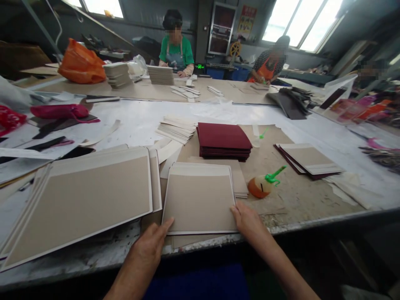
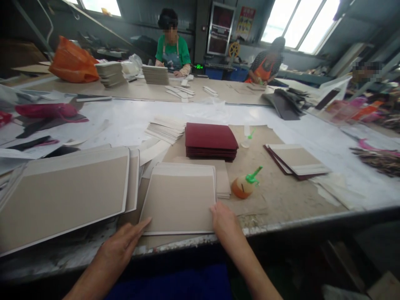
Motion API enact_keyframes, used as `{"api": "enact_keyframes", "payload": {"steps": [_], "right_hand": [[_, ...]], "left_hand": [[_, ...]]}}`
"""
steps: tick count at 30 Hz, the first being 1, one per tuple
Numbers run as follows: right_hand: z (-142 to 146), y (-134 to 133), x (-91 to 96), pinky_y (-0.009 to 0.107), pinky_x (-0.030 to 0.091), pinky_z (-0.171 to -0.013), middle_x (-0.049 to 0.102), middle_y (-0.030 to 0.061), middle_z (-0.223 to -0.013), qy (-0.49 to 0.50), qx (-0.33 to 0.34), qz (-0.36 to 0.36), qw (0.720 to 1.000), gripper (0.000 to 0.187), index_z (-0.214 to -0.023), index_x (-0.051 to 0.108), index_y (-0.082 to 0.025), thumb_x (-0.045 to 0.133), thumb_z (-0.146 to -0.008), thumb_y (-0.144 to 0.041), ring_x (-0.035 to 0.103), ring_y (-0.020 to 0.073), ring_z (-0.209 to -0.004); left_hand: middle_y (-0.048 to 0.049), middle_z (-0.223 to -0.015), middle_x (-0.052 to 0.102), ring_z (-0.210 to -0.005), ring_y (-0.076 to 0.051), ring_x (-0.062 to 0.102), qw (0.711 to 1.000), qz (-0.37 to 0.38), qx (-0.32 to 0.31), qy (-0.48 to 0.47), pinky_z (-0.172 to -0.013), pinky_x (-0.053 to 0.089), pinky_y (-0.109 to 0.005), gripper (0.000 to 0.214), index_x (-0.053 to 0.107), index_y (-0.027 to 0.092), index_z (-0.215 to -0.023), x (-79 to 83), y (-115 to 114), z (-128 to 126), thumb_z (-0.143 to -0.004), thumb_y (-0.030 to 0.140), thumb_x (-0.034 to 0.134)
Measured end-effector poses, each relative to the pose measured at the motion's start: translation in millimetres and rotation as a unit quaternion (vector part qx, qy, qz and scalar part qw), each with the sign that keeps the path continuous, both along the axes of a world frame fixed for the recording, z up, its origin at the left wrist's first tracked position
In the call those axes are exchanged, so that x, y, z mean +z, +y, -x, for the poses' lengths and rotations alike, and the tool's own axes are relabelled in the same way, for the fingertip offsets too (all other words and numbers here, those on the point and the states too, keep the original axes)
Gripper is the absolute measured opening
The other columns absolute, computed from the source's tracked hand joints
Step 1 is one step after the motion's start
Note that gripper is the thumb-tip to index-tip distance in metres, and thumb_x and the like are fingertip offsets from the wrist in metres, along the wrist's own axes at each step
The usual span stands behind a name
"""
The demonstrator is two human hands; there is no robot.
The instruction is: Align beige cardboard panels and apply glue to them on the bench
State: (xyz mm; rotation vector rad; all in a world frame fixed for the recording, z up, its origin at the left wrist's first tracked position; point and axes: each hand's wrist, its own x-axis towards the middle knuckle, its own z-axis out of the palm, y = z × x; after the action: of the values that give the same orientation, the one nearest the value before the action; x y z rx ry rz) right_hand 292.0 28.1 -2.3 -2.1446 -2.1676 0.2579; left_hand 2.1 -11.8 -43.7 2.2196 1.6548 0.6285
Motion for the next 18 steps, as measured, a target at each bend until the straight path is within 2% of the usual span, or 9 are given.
{"api": "enact_keyframes", "payload": {"steps": [2, 5, 7, 9, 12, 14, 18], "right_hand": [[0.1, 0.1, 0.1, 0.024, 0.035, -0.055, 0.061, 0.0049, -0.065, 0.001, -0.002, 0.004, 1.000, 0.020, -0.069, 0.051, -0.019, 0.041, -0.086, -0.017, 0.058, 0.0164, -0.062], [-0.8, 0.6, -1.5, 0.024, 0.035, -0.056, 0.062, 0.0055, -0.066, 0.005, -0.005, 0.009, 1.000, 0.019, -0.070, 0.051, -0.018, 0.041, -0.086, -0.018, 0.058, 0.0170, -0.062], [-1.6, 1.0, -2.8, 0.025, 0.035, -0.057, 0.062, 0.0061, -0.068, 0.008, -0.004, 0.012, 1.000, 0.019, -0.070, 0.051, -0.019, 0.041, -0.086, -0.019, 0.058, 0.0177, -0.062], [-2.2, 1.5, -3.6, 0.025, 0.035, -0.058, 0.062, 0.0070, -0.069, 0.009, -0.002, 0.016, 1.000, 0.019, -0.071, 0.051, -0.018, 0.040, -0.086, -0.019, 0.058, 0.0184, -0.064], [-2.2, 1.8, -3.5, 0.026, 0.035, -0.060, 0.061, 0.0083, -0.071, 0.009, -0.002, 0.025, 1.000, 0.018, -0.072, 0.051, -0.017, 0.040, -0.086, -0.019, 0.058, 0.0194, -0.066], [-1.8, 1.6, -2.7, 0.026, 0.035, -0.060, 0.061, 0.0081, -0.071, 0.008, -0.003, 0.029, 1.000, 0.017, -0.073, 0.050, -0.017, 0.040, -0.087, -0.019, 0.058, 0.0193, -0.066], [-0.8, 1.5, -0.6, 0.026, 0.033, -0.057, 0.060, 0.0067, -0.067, 0.002, -0.009, 0.030, 0.999, 0.017, -0.071, 0.049, -0.018, 0.041, -0.086, -0.020, 0.056, 0.0183, -0.062]], "left_hand": [[-0.0043, -0.078, 0.060, -0.071, -0.014, 0.060, 1.000, 0.011, 0.005, 0.007, -0.068, 0.050, -0.021, 0.037, 0.056, 0.022, -0.115, 4.8, -1.0, -3.5, -0.084, 0.018, 0.037], [-0.0036, -0.075, 0.057, -0.066, -0.013, 0.058, 0.999, 0.034, 0.017, 0.038, -0.064, 0.050, -0.022, 0.041, 0.054, 0.021, -0.118, 21.7, -3.8, -13.2, -0.083, 0.010, 0.034], [-0.0040, -0.075, 0.055, -0.068, -0.014, 0.056, 0.996, 0.037, 0.017, 0.084, -0.067, 0.050, -0.025, 0.045, 0.054, 0.019, -0.118, 35.0, -4.9, -20.1, -0.081, 0.004, 0.032], [-0.0069, -0.083, 0.057, -0.079, -0.018, 0.055, 0.992, 0.010, 0.002, 0.124, -0.075, 0.050, -0.032, 0.046, 0.055, 0.017, -0.115, 43.2, -4.7, -25.0, -0.078, 0.000, 0.033], [-0.0130, -0.112, 0.054, -0.107, -0.024, 0.048, 0.987, -0.068, -0.028, 0.142, -0.090, 0.045, -0.042, 0.044, 0.055, 0.013, -0.111, 39.6, -4.7, -27.7, -0.075, -0.002, 0.034], [-0.0154, -0.125, 0.048, -0.118, -0.026, 0.041, 0.982, -0.100, -0.044, 0.151, -0.095, 0.042, -0.042, 0.044, 0.051, 0.009, -0.116, 30.6, -7.0, -29.0, -0.076, -0.001, 0.034], [-0.0202, -0.128, 0.046, -0.121, -0.028, 0.040, 0.977, -0.122, -0.047, 0.169, -0.096, 0.042, -0.043, 0.038, 0.044, 0.004, -0.121, 19.1, -14.5, -37.2, -0.084, 0.012, 0.039]]}}
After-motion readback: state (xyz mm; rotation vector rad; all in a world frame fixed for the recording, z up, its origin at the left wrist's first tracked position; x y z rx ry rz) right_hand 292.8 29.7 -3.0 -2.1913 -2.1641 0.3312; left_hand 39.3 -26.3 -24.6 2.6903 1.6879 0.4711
